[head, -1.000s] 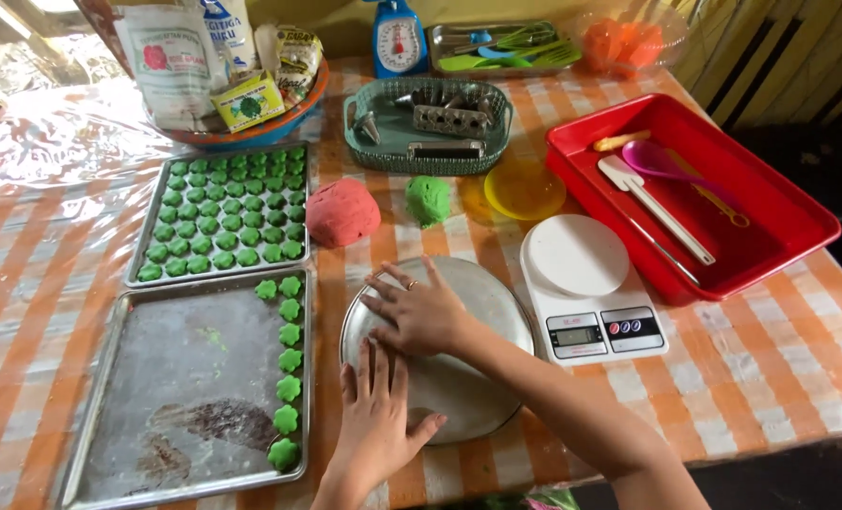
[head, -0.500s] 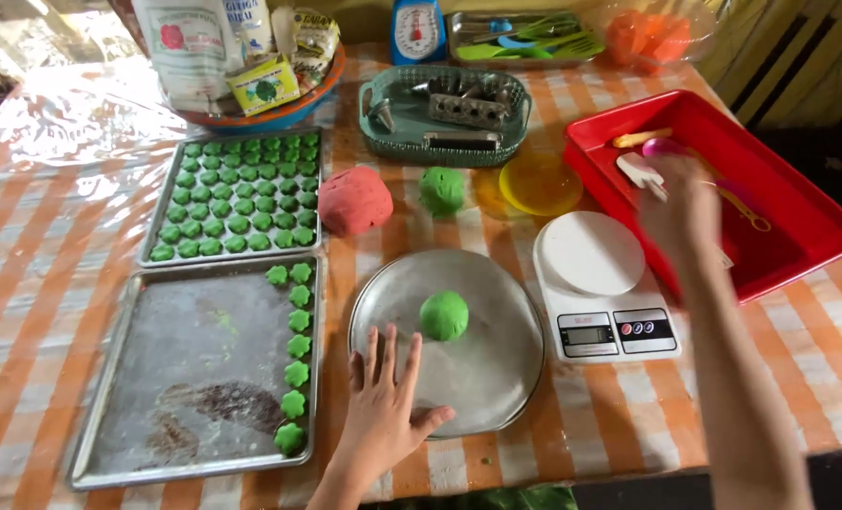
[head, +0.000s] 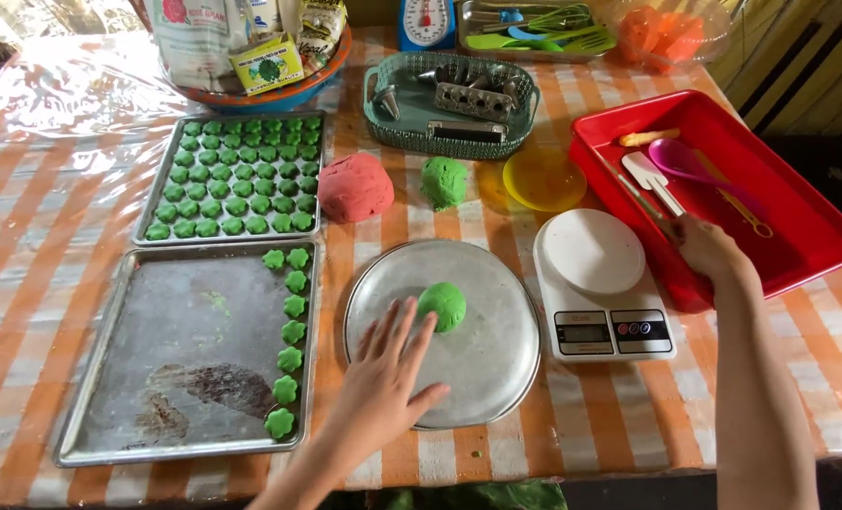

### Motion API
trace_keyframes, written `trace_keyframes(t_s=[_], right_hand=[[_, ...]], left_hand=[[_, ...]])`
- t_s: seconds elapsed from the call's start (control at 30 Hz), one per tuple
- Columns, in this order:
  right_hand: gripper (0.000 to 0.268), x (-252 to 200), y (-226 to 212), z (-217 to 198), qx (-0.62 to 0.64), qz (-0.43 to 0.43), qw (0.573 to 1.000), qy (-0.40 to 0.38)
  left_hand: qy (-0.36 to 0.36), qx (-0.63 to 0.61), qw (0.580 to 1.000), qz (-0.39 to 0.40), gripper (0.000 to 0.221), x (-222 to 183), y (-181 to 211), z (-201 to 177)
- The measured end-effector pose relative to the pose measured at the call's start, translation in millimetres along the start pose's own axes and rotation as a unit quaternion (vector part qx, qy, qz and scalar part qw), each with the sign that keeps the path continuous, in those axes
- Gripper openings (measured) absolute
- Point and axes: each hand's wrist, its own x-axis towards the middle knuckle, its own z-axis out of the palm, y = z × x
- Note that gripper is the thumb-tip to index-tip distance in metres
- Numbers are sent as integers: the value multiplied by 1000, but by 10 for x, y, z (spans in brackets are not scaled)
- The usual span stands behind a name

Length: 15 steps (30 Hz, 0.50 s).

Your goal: The person is taking small pieces of green dough, rolling them into balls, and then flattening them using a small metal rolling pin on a metal plate.

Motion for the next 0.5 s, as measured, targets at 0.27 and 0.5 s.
trace_keyframes(t_s=[0.27,0.5], right_hand=[[40,-257,-104,-18,-3,-24,988,151],[31,-364,-171,-15,45,-46,969,240]], left_hand=[[-55,57,994,81,71,823,-32,362],[-72,-248,964,-67,27,1116,-179,-398]])
